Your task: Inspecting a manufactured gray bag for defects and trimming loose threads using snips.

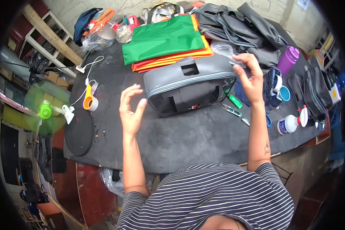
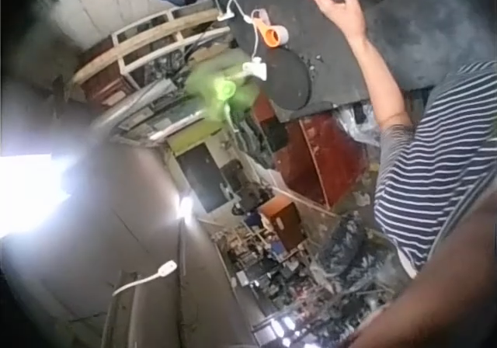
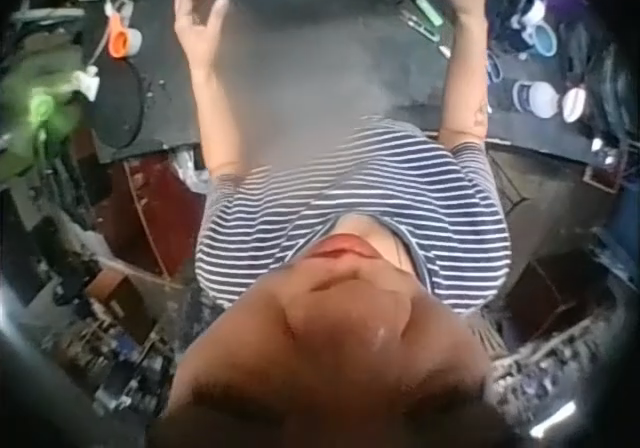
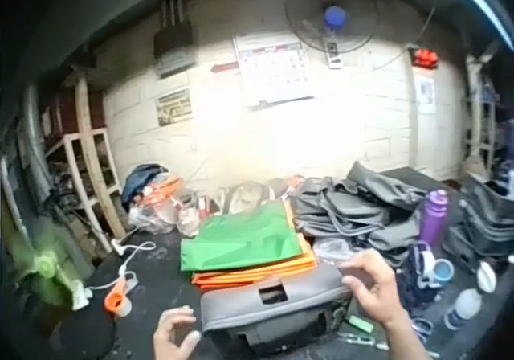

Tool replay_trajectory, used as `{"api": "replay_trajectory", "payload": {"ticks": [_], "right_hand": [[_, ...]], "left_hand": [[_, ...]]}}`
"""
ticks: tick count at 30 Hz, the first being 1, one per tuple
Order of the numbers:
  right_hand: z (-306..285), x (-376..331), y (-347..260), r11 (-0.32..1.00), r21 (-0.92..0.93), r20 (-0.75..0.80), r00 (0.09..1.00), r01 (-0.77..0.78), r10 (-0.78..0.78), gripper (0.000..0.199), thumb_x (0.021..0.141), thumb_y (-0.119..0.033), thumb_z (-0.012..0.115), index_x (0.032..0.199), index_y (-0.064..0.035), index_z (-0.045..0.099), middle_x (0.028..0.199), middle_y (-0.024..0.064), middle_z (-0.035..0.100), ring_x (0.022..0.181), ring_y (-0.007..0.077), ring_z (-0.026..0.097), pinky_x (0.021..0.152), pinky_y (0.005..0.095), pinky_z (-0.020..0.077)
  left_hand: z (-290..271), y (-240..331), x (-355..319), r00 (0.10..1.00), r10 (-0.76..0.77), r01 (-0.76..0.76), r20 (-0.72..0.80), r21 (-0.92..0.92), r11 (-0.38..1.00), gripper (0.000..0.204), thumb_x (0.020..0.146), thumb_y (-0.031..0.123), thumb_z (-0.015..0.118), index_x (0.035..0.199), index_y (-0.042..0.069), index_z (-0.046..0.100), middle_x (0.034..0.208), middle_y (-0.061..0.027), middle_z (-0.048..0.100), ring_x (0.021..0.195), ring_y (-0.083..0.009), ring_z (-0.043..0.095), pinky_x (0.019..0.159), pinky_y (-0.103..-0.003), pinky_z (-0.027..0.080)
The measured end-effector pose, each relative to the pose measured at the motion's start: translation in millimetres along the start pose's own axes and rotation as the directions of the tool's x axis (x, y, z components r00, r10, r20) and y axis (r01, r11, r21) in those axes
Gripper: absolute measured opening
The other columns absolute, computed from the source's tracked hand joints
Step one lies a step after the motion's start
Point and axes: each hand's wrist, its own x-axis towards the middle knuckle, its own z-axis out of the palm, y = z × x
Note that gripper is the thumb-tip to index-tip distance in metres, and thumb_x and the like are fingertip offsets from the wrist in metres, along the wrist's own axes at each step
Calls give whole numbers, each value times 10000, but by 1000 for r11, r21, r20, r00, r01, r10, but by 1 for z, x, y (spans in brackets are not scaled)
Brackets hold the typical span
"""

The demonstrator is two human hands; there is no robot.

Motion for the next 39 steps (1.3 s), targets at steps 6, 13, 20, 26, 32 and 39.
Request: {"api": "replay_trajectory", "payload": {"ticks": [6,13,20,26,32,39], "right_hand": [[16,-6,3,944,-244,372,920,223,-121,423,603,-214,772,980,-104,614,1001,50,534,1058,285,453,927,408,347],[32,-5,18,827,-387,378,888,408,-261,265,709,-273,688,881,-99,585,883,32,527,941,244,488,850,397,355],[8,-14,18,929,-275,347,927,246,-142,599,691,-393,719,1188,-117,530,1160,112,506,1130,315,423,986,438,311],[-24,-62,44,965,-192,-99,981,-181,165,304,787,-157,689,1052,-28,612,997,98,579,967,226,556,870,318,420],[-27,-134,54,885,-137,-59,895,-446,442,93,796,-33,616,875,14,609,856,97,586,830,202,585,766,293,457],[-25,-179,44,854,-373,128,892,-362,434,65,770,-65,637,818,-44,597,800,76,548,814,256,523,748,351,384]], "left_hand": [[30,48,44,895,257,-398,364,392,829,484,609,196,807,1015,42,594,1152,-117,593,1189,-315,491,968,-413,384],[37,47,45,913,251,-378,323,434,817,238,696,134,728,894,31,644,1050,-100,638,1078,-299,556,903,-406,426],[25,47,52,913,168,-298,371,329,896,373,705,166,728,1047,62,621,1131,-99,616,1184,-303,481,974,-413,376],[19,43,80,908,66,-115,413,94,989,355,761,101,688,1103,35,618,1192,-140,592,1226,-286,472,1028,-379,348],[42,57,126,750,139,-155,646,-32,987,308,814,131,642,1107,38,623,1186,-119,593,1181,-224,498,1022,-348,344],[83,39,162,495,-68,-66,867,115,991,680,693,339,773,1270,95,508,1222,-86,542,1178,-201,467,959,-345,381]]}}
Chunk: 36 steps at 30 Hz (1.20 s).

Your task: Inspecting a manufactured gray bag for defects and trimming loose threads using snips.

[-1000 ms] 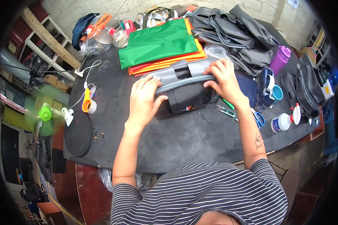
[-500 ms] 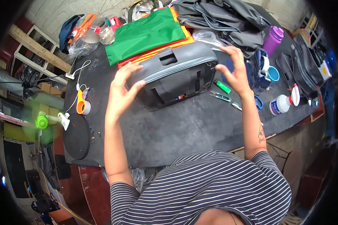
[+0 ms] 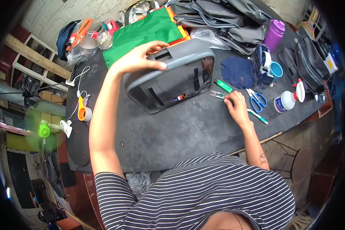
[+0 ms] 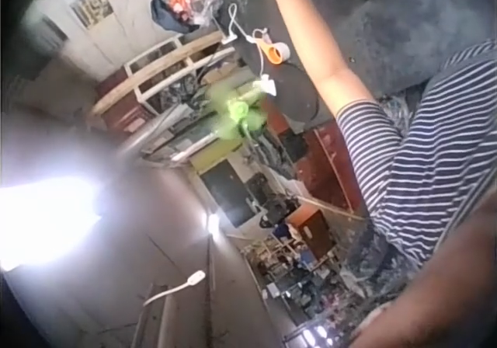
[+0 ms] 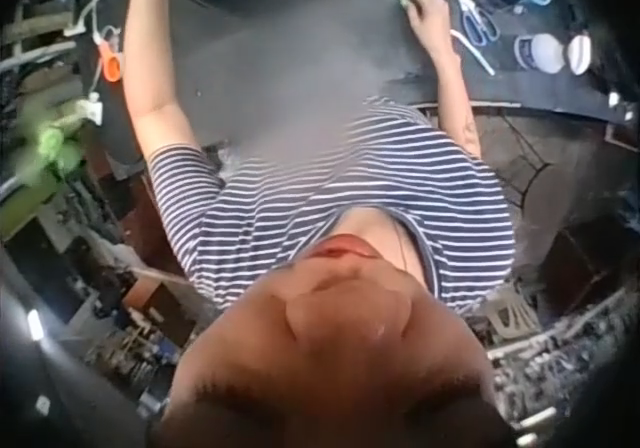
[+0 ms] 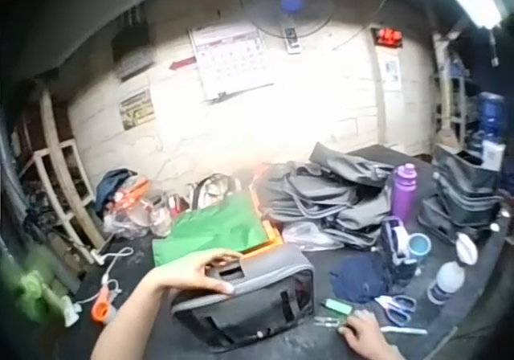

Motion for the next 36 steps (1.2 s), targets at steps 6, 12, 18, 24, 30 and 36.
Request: {"api": "replay_trajectory", "payload": {"ticks": [6,12,18,24,30,36], "right_hand": [[-7,-6,5,995,-90,13,999,-42,44,60,771,-76,637,814,-49,604,791,65,545,803,251,515,749,357,373],[-7,-8,6,993,-96,40,996,-74,78,55,772,-76,634,812,-55,603,779,59,535,809,248,508,752,357,368],[0,-8,2,993,-109,31,998,-53,57,58,765,-78,642,804,-56,604,789,55,540,827,248,501,767,351,360],[6,-7,-2,990,-127,4,998,-56,57,67,758,-80,650,805,-56,609,804,54,555,844,254,499,784,364,352],[6,-11,2,983,-152,21,994,-102,107,65,754,-79,651,800,-55,612,804,57,556,856,256,500,787,373,348],[6,-9,3,984,-150,35,994,-100,106,66,750,-80,654,796,-56,614,811,54,561,861,258,500,785,370,347]], "left_hand": [[-22,-39,25,989,-143,133,-28,-220,966,416,858,327,634,1183,71,591,1071,-22,604,998,-101,524,904,-255,396],[-26,-49,28,962,-272,254,-17,-304,918,425,870,354,609,1173,57,598,1076,-24,611,1006,-98,529,896,-235,395],[-22,-55,25,958,-286,257,-28,-359,897,433,884,374,584,1174,53,603,1102,-40,616,1012,-107,535,895,-247,407],[-25,-60,26,965,-245,207,-90,-309,928,338,823,194,518,1099,38,636,1013,-36,627,858,-105,544,745,-220,418],[-37,-42,14,934,-319,325,158,-10,946,507,685,-73,421,1087,96,679,838,-36,604,660,-109,510,615,-244,455],[-22,5,-9,982,-185,148,30,479,865,236,724,41,669,956,80,679,962,-113,490,933,-283,543,805,-375,452]]}}
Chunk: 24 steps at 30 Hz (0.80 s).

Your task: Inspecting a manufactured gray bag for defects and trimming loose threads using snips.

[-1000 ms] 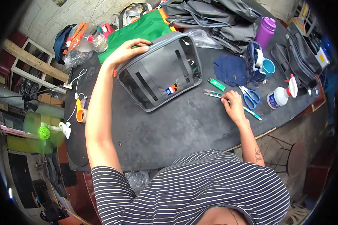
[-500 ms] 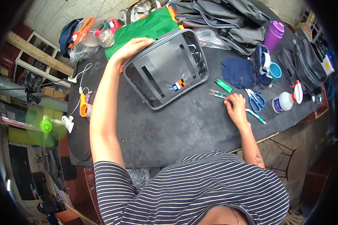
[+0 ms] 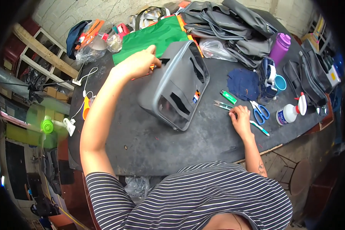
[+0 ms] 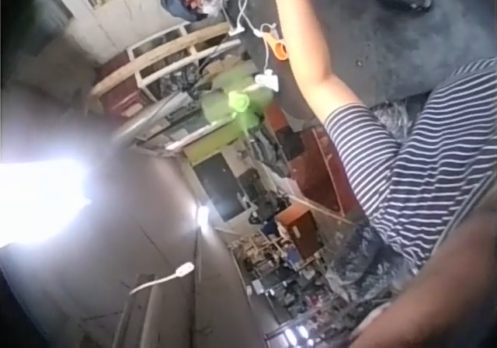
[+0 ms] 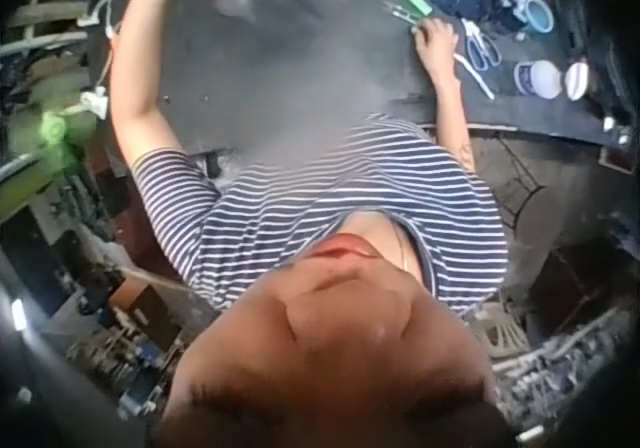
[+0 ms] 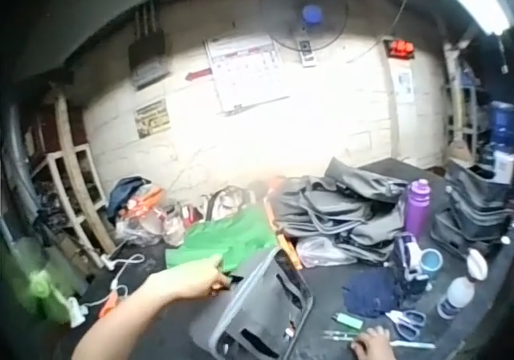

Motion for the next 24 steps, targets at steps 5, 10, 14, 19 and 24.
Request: {"api": "replay_trajectory", "payload": {"ticks": [5,10,14,19,24], "right_hand": [[-3,7,1,1000,-8,-90,996,15,-15,62,753,-79,654,793,-58,612,804,51,558,847,257,499,770,373,348],[-6,15,2,997,47,-177,983,56,-47,45,762,-64,648,787,-63,611,791,50,559,823,247,505,758,365,349],[-3,16,-7,991,94,-150,986,91,-76,43,763,-57,647,785,-58,610,798,49,566,835,240,505,762,356,350],[6,22,-33,966,231,-114,990,112,-88,52,768,-67,652,796,-56,609,807,52,588,839,236,517,786,355,362],[24,38,-75,880,443,2,981,172,-193,121,817,-143,636,826,-23,623,809,83,592,819,238,530,741,331,414]], "left_hand": [[-10,43,-36,809,536,-438,-243,358,824,194,692,186,715,848,95,644,1114,-89,476,1134,-285,414,929,-405,362],[-3,54,-43,844,400,-248,-359,400,882,209,812,249,613,815,52,544,862,-78,553,935,-260,479,835,-381,344],[0,32,-47,847,237,-104,-476,290,951,223,818,264,616,793,50,559,731,-104,563,807,-268,488,794,-367,332],[29,21,-49,756,-21,140,-654,130,982,246,816,281,636,764,46,588,713,-100,582,804,-273,511,764,-379,329],[55,14,-46,832,-118,77,-543,-99,992,192,857,232,588,830,47,634,760,-111,584,846,-267,502,781,-369,342]]}}
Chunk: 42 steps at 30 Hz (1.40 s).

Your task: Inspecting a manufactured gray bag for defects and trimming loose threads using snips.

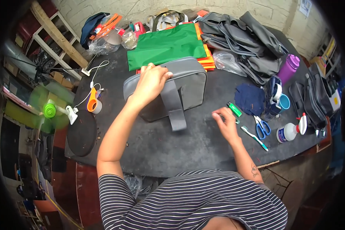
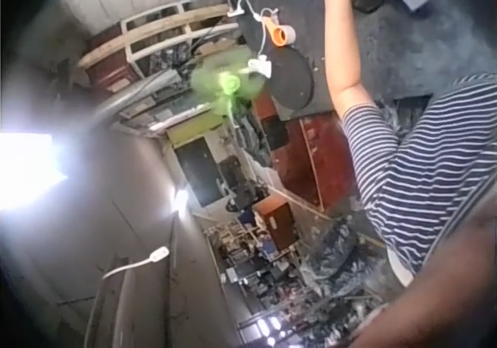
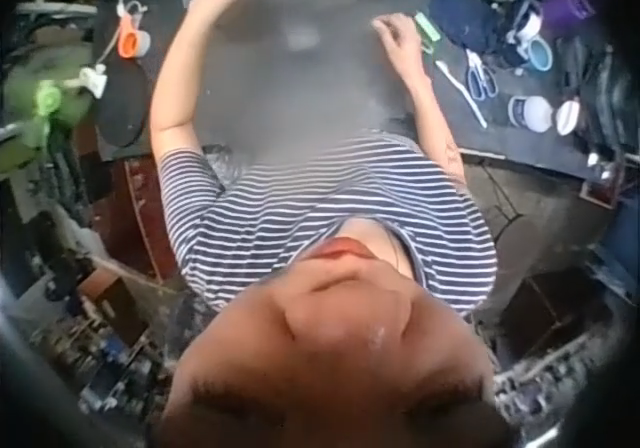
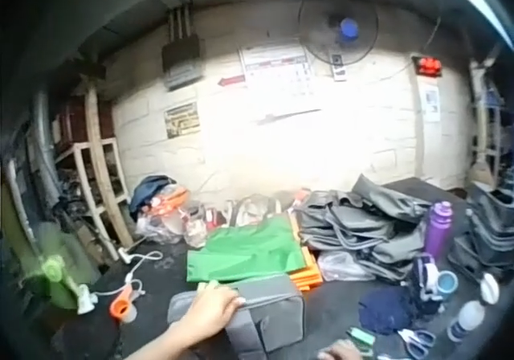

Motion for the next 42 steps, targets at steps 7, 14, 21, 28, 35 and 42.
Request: {"api": "replay_trajectory", "payload": {"ticks": [7,14,21,28,35,42], "right_hand": [[47,36,-47,873,478,213,977,-91,-15,281,855,-200,641,1044,1,589,916,72,581,851,145,578,771,280,464],[67,62,-75,601,754,368,928,-266,-52,465,768,-119,739,1128,-24,461,991,47,600,877,95,562,815,248,453],[77,68,-72,301,849,478,875,-435,-82,284,834,-59,634,1098,-24,535,1041,61,629,962,103,579,872,266,451],[62,50,-55,857,487,489,866,-170,-106,400,835,-244,675,1114,1,525,985,45,619,904,121,549,831,292,438],[35,38,-52,539,725,575,808,-430,-129,483,882,-126,597,1308,-26,391,1050,63,561,909,89,534,809,231,425],[59,30,-54,588,713,414,906,-382,86,410,798,82,592,1130,-54,394,949,40,518,698,43,511,635,189,404]], "left_hand": [[13,12,-41,583,-188,-109,-790,-306,946,119,838,19,572,952,-4,597,891,-122,572,815,-236,545,744,-326,441],[65,34,-115,733,-648,278,-208,-778,564,272,946,227,513,1039,-21,572,925,-62,612,842,-128,588,767,-254,465],[66,31,-99,953,-302,84,8,-968,238,444,926,210,535,1294,-14,427,1201,-81,526,1115,-151,489,961,-296,376],[50,42,-57,914,-395,-147,-86,-981,-127,378,934,133,490,1267,14,357,1197,-217,545,1082,-309,576,913,-438,489],[42,-27,-18,888,-316,124,335,-835,-536,408,945,139,350,1226,-156,381,1135,-260,569,1111,-376,541,1002,-486,399],[90,-34,-44,789,-225,280,571,-661,-697,485,964,266,347,1244,-128,391,1163,-265,558,1098,-373,555,978,-502,413]]}}
